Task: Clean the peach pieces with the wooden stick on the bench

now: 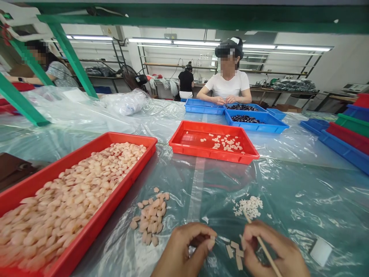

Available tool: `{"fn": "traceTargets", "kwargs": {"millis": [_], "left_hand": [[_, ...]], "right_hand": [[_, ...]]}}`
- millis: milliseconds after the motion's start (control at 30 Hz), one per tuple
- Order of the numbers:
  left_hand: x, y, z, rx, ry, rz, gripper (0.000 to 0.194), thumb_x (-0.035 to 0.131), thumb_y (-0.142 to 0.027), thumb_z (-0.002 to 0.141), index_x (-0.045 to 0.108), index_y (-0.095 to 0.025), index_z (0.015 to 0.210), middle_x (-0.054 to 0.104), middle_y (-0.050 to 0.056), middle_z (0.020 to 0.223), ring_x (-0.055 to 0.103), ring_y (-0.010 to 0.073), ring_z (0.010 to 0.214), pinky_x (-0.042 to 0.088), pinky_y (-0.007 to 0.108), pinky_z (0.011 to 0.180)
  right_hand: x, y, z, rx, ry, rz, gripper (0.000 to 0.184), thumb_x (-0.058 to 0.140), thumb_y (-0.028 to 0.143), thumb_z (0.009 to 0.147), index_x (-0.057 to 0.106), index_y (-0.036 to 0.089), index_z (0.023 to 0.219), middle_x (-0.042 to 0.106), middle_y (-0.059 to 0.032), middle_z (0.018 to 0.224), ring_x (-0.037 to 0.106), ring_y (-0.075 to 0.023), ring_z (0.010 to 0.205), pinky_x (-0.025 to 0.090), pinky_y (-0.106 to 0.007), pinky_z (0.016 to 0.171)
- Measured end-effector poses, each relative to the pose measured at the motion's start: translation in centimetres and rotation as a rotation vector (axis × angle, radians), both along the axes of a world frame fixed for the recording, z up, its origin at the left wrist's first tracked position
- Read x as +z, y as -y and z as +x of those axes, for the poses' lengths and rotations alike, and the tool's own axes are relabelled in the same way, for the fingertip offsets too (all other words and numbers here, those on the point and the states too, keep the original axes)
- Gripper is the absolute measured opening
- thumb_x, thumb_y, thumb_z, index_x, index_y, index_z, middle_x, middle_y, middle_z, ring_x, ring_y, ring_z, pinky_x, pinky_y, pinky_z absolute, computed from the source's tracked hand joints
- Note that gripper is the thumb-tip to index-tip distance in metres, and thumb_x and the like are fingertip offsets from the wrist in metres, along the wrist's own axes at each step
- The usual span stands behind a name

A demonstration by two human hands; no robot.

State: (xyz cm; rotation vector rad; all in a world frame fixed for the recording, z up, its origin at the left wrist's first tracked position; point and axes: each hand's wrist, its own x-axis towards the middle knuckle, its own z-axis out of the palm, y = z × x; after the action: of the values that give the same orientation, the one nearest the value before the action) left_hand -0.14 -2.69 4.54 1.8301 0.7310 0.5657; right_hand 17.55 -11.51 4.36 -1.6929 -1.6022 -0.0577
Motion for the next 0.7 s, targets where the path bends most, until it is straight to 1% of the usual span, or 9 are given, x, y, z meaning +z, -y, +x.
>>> {"fn": "traceTargets", "kwargs": {"millis": [100,133,200,267,367,433,533,633,700], "left_hand": [[-0.6,0.1,0.1,-0.002,0.046,0.025,0.016,0.056,-0.017,0.081,0.071,-0.015,0.085,0.072,0.006,0.077,0.067,0.0165,0.070,0.050,0.019,0.064],[-0.8,0.1,0.2,-0.007,0.057,0.042,0.016,0.056,-0.014,0.079,0.071,-0.015,0.082,0.072,0.005,0.074,0.067,0.0159,0.068,0.050,0.018,0.062],[-1.3,0.1,0.2,-0.020,0.045,0.103,0.018,0.055,-0.008,0.073,0.071,-0.015,0.079,0.070,0.004,0.070,0.065,0.0148,0.063,0.049,0.017,0.059],[-1.4,0.0,0.2,-0.058,-0.030,0.181,0.024,0.053,-0.003,0.069,0.072,-0.015,0.078,0.069,0.004,0.069,0.063,0.0143,0.062,0.046,0.017,0.056],[-1.0,-0.1,0.1,-0.154,-0.183,0.280,0.027,0.053,0.001,0.067,0.073,-0.014,0.078,0.067,0.005,0.070,0.063,0.0152,0.063,0.044,0.017,0.056],[-0.7,-0.1,0.1,-0.216,-0.270,0.325,0.024,0.056,0.000,0.070,0.073,-0.014,0.078,0.066,0.005,0.070,0.064,0.0163,0.065,0.044,0.018,0.057],[-0.5,-0.1,0.1,-0.280,-0.359,0.379,0.019,0.059,-0.004,0.076,0.073,-0.015,0.079,0.067,0.005,0.072,0.065,0.0177,0.068,0.044,0.019,0.059],[-0.6,0.0,0.0,-0.318,-0.405,0.412,0.013,0.062,-0.009,0.079,0.073,-0.016,0.079,0.067,0.005,0.075,0.066,0.0181,0.071,0.044,0.019,0.061],[-0.7,0.0,-0.1,-0.331,-0.426,0.412,0.010,0.064,-0.010,0.079,0.072,-0.016,0.080,0.067,0.005,0.077,0.066,0.0183,0.072,0.044,0.019,0.062]], "right_hand": [[0.2,-0.2,2.9,-0.173,0.124,-0.039,0.014,0.050,0.026,0.083,0.053,0.024,0.070,0.054,0.0051,0.056,0.052,-0.0106,0.041,0.042,-0.017,0.042],[0.1,-0.2,3.8,-0.214,0.145,-0.067,0.016,0.049,0.030,0.085,0.057,0.024,0.072,0.059,0.0033,0.058,0.057,-0.0121,0.043,0.043,-0.018,0.042],[-0.2,-0.2,5.2,-0.254,0.187,-0.124,0.023,0.044,0.032,0.089,0.064,0.024,0.080,0.069,-0.0011,0.068,0.067,-0.0160,0.052,0.047,-0.020,0.044],[-0.7,0.0,6.0,-0.293,0.219,-0.189,0.027,0.040,0.034,0.091,0.064,0.024,0.084,0.072,-0.0033,0.074,0.070,-0.0194,0.057,0.048,-0.023,0.044],[-1.3,0.2,6.1,-0.344,0.235,-0.349,0.025,0.042,0.043,0.088,0.053,0.027,0.072,0.064,0.0009,0.056,0.063,-0.0204,0.042,0.042,-0.025,0.037],[-1.6,0.3,5.9,-0.319,0.237,-0.446,0.024,0.046,0.041,0.085,0.040,0.028,0.066,0.054,0.0054,0.046,0.055,-0.0182,0.035,0.038,-0.023,0.035],[-2.0,0.5,5.7,-0.262,0.225,-0.485,0.019,0.046,0.029,0.080,0.032,0.028,0.067,0.048,0.0083,0.046,0.049,-0.0146,0.035,0.036,-0.021,0.036],[-1.9,0.8,5.2,-0.251,0.181,-0.479,0.017,0.045,0.026,0.078,0.032,0.028,0.068,0.043,0.0082,0.052,0.047,-0.0132,0.041,0.037,-0.019,0.039],[-1.6,1.0,4.6,-0.181,0.155,-0.517,0.018,0.046,0.025,0.078,0.032,0.027,0.068,0.040,0.0079,0.055,0.047,-0.0128,0.045,0.036,-0.018,0.040]]}}
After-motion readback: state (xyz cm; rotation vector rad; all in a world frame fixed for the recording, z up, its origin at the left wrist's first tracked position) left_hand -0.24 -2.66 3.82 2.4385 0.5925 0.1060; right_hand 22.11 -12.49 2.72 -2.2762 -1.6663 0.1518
